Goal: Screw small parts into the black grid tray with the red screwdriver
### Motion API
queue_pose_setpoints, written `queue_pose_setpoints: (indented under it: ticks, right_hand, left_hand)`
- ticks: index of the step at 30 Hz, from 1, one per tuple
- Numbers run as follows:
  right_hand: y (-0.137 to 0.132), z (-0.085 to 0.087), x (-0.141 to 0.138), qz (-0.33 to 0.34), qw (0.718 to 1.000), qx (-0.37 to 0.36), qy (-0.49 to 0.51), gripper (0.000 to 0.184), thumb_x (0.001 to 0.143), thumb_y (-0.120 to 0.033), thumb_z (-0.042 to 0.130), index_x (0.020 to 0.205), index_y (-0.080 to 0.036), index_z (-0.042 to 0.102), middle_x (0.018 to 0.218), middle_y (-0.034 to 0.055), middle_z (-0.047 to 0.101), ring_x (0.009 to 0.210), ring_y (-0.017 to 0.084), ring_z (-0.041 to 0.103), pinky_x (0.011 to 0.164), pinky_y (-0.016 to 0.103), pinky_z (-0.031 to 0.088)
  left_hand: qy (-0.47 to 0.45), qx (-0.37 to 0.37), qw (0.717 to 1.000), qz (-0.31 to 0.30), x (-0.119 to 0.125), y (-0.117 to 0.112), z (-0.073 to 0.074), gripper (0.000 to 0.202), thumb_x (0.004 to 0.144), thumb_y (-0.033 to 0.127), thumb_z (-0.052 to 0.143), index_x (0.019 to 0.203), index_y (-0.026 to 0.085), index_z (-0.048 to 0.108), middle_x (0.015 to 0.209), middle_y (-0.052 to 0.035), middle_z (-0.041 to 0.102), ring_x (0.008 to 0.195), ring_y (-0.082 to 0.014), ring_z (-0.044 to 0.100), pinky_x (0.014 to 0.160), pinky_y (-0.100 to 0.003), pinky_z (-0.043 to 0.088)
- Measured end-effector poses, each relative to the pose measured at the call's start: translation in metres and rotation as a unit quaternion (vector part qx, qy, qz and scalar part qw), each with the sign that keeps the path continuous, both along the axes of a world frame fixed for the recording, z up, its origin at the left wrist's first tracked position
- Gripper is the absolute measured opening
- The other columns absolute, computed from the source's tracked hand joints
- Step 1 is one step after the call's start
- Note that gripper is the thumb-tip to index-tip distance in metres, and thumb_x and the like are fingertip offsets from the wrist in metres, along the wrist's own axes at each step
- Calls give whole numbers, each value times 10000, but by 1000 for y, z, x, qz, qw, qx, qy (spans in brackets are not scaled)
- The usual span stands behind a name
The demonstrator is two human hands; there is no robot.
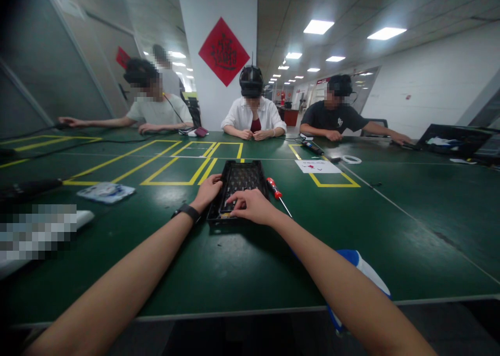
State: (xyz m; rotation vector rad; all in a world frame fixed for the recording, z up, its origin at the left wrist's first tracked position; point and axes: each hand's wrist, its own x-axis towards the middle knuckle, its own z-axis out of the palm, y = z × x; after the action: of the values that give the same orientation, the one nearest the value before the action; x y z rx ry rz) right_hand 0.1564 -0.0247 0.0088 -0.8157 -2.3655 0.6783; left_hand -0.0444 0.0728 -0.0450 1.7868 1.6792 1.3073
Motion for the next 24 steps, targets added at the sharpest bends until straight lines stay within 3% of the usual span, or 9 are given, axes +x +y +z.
queue_pose_setpoints:
  ticks: [24]
  right_hand:
    - [1, 0, 0, -5, 1000, -2, -5, 275, 721, -312, 662, 944, -151, 669, 763, 36, 709, 688, 131, 636, 728, 252, 457]
  left_hand:
    - [5, -1, 1000, 2, 0, 1, 0, 410, 758, 195, 471, 1147, 99, 562, 1134, -122, 620, 1023, -184, 584, 921, -283, 426]
